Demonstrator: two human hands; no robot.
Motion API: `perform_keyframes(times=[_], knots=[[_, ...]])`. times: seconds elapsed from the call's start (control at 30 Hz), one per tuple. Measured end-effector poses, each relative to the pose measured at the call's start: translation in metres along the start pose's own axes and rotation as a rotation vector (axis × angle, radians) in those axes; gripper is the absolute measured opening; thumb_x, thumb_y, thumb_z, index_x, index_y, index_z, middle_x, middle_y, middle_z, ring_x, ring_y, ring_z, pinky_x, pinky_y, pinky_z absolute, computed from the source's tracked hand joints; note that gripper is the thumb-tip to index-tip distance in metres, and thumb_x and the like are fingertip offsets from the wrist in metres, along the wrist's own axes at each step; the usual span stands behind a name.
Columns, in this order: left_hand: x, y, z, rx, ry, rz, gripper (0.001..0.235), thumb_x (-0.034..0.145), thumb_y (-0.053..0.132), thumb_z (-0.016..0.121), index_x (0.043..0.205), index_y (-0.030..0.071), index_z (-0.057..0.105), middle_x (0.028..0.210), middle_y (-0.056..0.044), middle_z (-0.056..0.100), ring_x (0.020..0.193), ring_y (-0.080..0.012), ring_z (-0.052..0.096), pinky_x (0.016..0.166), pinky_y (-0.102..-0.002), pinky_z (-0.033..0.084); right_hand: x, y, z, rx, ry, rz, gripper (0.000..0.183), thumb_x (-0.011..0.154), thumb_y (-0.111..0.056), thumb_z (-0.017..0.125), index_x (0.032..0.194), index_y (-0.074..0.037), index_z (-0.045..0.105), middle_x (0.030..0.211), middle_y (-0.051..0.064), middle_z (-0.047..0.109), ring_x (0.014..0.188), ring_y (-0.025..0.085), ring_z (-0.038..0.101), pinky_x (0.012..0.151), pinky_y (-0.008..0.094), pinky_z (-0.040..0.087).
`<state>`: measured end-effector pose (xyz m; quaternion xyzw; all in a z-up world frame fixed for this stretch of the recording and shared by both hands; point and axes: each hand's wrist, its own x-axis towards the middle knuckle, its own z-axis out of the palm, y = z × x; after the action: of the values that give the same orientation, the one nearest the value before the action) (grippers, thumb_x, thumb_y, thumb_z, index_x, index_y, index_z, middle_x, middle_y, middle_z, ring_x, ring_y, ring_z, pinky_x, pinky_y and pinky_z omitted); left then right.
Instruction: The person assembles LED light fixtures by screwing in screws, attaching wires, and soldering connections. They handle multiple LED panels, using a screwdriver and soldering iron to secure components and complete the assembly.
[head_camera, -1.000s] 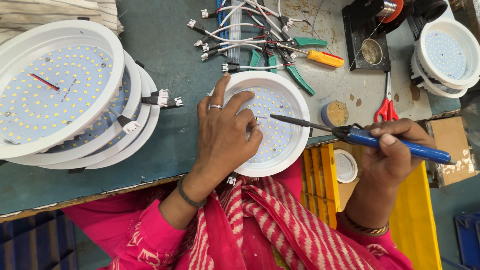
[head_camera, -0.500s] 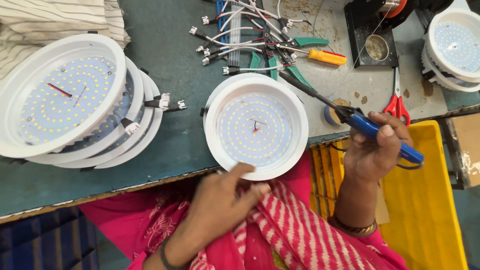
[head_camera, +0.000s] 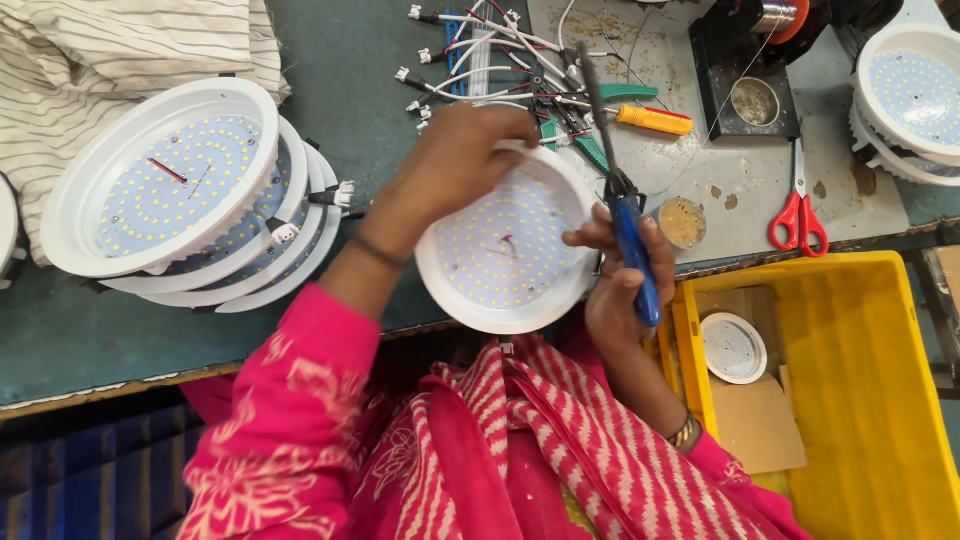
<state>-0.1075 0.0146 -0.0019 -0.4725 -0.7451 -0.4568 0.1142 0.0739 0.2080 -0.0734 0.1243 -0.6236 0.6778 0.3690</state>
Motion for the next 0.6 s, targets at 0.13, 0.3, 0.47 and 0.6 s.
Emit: perform_keyframes(times=[0.13,0.3,0.47,0.6], knots=[[0.038,0.022,0.017,0.025,-0.232,-0.022,0.022,0.082,0.018,0.077,0.104,0.017,0.077,0.097,-0.006,0.076,0.1,-0.0308,0.071,0.089,-0.045,0.05,-0.003,0.005,0.006,-0.113,0.075,-0.029,0.058,0.11,-0.054,0.056,0.149,-0.012,0.042,0.139,0.026,0.062,0.123,0.036,0.068,0.111,0.049,0.054],[0.008,0.084,0.006,0.407,0.037,-0.035,0.027,0.086,0.021,0.079,0.113,0.015,0.076,0.13,-0.005,0.066,0.135,-0.0338,0.047,0.11,-0.067,0.026,-0.007,0.008,0.004,-0.225,0.054,-0.083,0.046,0.113,-0.049,0.051,0.144,-0.016,0.04,0.152,0.027,0.054,0.128,0.036,0.061,0.112,0.046,0.051],[-0.052,0.088,0.005,0.343,0.072,-0.264,0.016,0.082,0.023,0.081,0.097,0.019,0.078,0.147,-0.012,0.05,0.142,-0.0445,0.035,0.104,-0.064,0.032,-0.02,0.011,-0.001,-0.254,0.029,-0.102,0.044,0.11,-0.048,0.052,0.138,-0.015,0.042,0.145,0.029,0.058,0.091,0.028,0.075,0.081,0.036,0.062],[-0.053,0.083,0.015,0.273,0.044,-0.345,0.018,0.072,0.028,0.085,0.079,0.015,0.074,0.145,-0.011,0.05,0.139,-0.0433,0.037,0.093,-0.058,0.037,-0.025,0.0,0.0,-0.355,0.005,-0.174,0.043,0.109,-0.049,0.049,0.134,-0.015,0.042,0.137,0.028,0.061,0.08,0.023,0.071,0.072,0.03,0.059]])
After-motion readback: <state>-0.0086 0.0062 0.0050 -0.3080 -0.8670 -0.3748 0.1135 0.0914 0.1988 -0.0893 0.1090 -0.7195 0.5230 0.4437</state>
